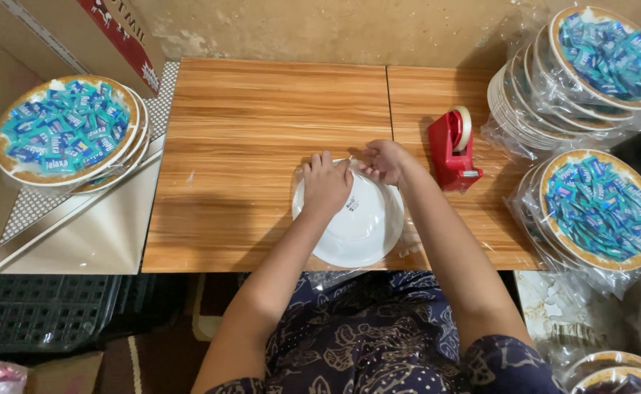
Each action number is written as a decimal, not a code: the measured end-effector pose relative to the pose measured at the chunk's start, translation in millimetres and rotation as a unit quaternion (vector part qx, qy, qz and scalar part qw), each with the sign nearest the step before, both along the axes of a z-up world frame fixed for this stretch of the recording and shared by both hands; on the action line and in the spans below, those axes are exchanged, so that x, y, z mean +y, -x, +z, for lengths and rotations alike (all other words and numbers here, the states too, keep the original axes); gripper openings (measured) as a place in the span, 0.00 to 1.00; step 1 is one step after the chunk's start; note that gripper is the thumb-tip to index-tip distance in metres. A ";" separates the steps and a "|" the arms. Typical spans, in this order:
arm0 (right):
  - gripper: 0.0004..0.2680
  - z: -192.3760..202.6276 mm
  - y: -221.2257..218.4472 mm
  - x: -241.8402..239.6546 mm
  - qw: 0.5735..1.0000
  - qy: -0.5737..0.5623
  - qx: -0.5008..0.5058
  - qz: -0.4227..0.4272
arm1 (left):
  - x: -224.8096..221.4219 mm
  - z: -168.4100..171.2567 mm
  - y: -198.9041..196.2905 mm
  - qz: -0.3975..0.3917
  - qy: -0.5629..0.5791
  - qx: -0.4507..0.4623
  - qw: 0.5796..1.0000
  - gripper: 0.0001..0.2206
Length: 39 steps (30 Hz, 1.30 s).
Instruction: Wrapping a plate of blue candies in plastic film and securing it with tape
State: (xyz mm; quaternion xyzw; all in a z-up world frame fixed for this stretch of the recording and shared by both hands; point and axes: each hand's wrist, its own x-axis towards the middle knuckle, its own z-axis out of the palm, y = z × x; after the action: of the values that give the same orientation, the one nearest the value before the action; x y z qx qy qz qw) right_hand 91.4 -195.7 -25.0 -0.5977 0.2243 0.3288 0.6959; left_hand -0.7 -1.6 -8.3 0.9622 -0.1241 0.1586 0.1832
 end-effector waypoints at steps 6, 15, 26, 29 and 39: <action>0.07 51.2 27.6 4.5 0.988 0.047 -0.146 -0.020 | -0.8 -12.4 -6.0 -0.003 -0.007 0.013 1.000 0.16; 0.08 48.9 28.4 1.5 0.955 0.126 -0.270 -0.007 | 0.8 3.2 0.7 -0.006 -0.012 0.030 0.999 0.17; 0.07 11.7 1.4 11.3 0.996 0.059 -0.064 0.024 | -0.9 -11.1 -4.9 0.005 -0.016 0.016 1.000 0.16; 0.10 2.5 -4.7 13.1 0.996 0.073 -0.044 0.030 | -1.8 -11.9 -5.8 0.005 -0.016 0.004 1.000 0.16; 0.18 8.7 -19.5 15.9 0.986 0.124 -0.007 0.112 | -1.3 -12.6 -6.0 0.005 -0.014 0.011 1.000 0.16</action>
State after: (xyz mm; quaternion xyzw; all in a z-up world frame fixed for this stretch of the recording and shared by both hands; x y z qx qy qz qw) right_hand 110.9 -179.8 -16.4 -0.7031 0.1904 0.3699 0.5766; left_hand 5.2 -2.9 -20.9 0.9669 -0.1196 0.1475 0.1706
